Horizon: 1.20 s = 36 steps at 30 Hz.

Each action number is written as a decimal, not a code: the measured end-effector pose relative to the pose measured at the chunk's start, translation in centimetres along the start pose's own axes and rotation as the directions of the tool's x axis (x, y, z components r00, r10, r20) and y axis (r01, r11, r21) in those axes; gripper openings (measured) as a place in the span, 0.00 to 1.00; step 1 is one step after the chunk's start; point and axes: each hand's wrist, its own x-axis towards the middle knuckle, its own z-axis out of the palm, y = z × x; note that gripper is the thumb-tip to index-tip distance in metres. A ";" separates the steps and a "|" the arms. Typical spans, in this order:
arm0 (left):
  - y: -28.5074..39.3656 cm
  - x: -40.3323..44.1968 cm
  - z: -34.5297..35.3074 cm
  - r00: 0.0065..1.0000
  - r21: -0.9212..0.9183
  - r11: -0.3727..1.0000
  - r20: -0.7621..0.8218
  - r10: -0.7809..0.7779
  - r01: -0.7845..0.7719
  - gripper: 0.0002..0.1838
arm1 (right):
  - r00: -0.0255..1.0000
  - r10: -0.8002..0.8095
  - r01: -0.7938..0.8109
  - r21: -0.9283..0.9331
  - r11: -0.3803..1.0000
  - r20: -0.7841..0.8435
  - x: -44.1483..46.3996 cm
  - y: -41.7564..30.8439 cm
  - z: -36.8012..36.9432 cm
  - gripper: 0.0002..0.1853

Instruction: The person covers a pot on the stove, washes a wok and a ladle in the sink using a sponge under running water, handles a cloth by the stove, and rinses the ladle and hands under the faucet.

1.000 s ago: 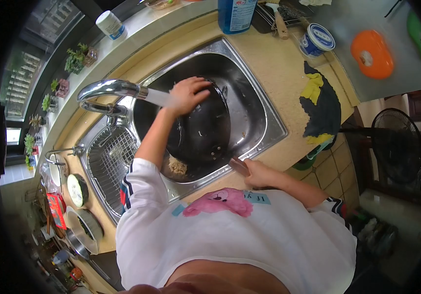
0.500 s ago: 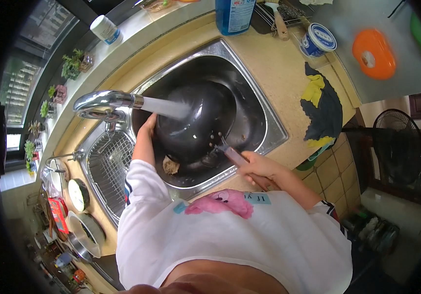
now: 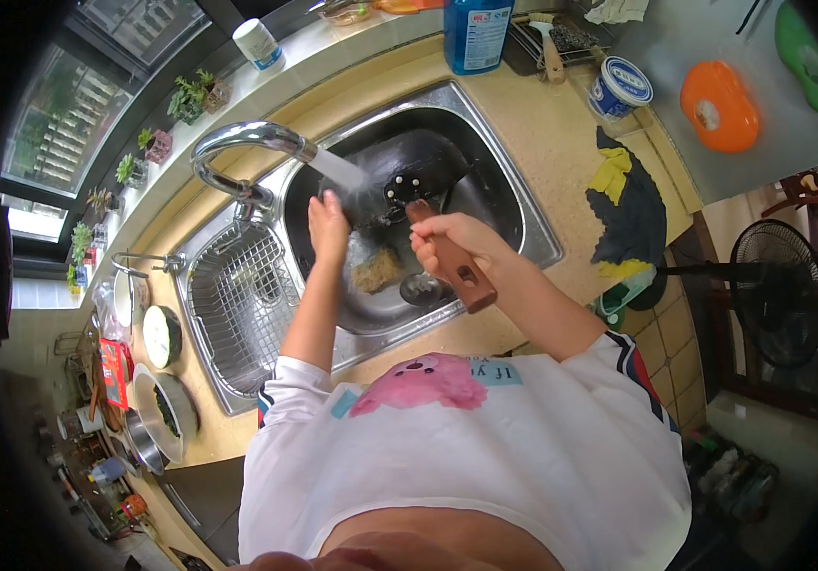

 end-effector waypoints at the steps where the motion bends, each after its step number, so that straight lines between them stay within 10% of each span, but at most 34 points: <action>1: 1.2 -1.2 -0.2 0.992 0.091 0.989 -0.022 0.123 -0.121 0.37 | 1.000 -0.003 0.003 0.032 0.999 0.013 0.2 0.2 0.4 0.08; 5: 5.7 -5.0 -1.0 0.876 0.296 0.836 -0.001 0.483 -0.461 0.34 | 0.998 -0.045 0.040 0.139 0.989 0.034 0.5 1.3 1.8 0.07; 10: 1.1 1.2 -0.2 0.900 0.362 0.824 0.169 0.401 -0.435 0.27 | 0.998 -0.050 0.038 0.282 0.959 0.035 -0.5 2.1 0.4 0.05; 12: -1.8 4.1 0.3 0.976 -0.149 0.983 0.173 0.132 -0.107 0.27 | 0.997 -0.052 0.034 0.286 0.958 0.056 -0.5 2.7 -1.0 0.06; 14: -3.9 4.2 0.6 0.818 -0.375 0.756 0.454 -0.354 0.536 0.26 | 0.995 -0.060 0.037 0.266 0.963 0.078 0.3 3.4 -2.8 0.06; 19: -4.1 -0.4 3.7 0.707 -0.754 0.209 0.429 -0.562 0.623 0.22 | 0.986 -0.045 -0.018 0.365 0.931 0.163 1.5 5.2 -3.1 0.06; 24: -6.1 -4.0 3.8 0.650 -0.683 0.144 0.578 -0.493 0.716 0.16 | 0.904 0.055 -0.213 0.333 0.919 0.425 3.0 5.4 -4.1 0.05; 30: -7.2 -6.0 2.9 0.223 -0.323 -0.389 0.933 -0.281 0.863 0.15 | 0.997 0.040 -0.018 -0.306 0.952 0.064 -1.1 7.0 -4.4 0.07; 36: -7.0 -5.7 1.8 0.228 -0.179 -0.256 0.958 0.176 0.950 0.19 | 0.992 0.122 -0.123 -0.595 0.794 -0.042 -9.0 6.7 -5.6 0.13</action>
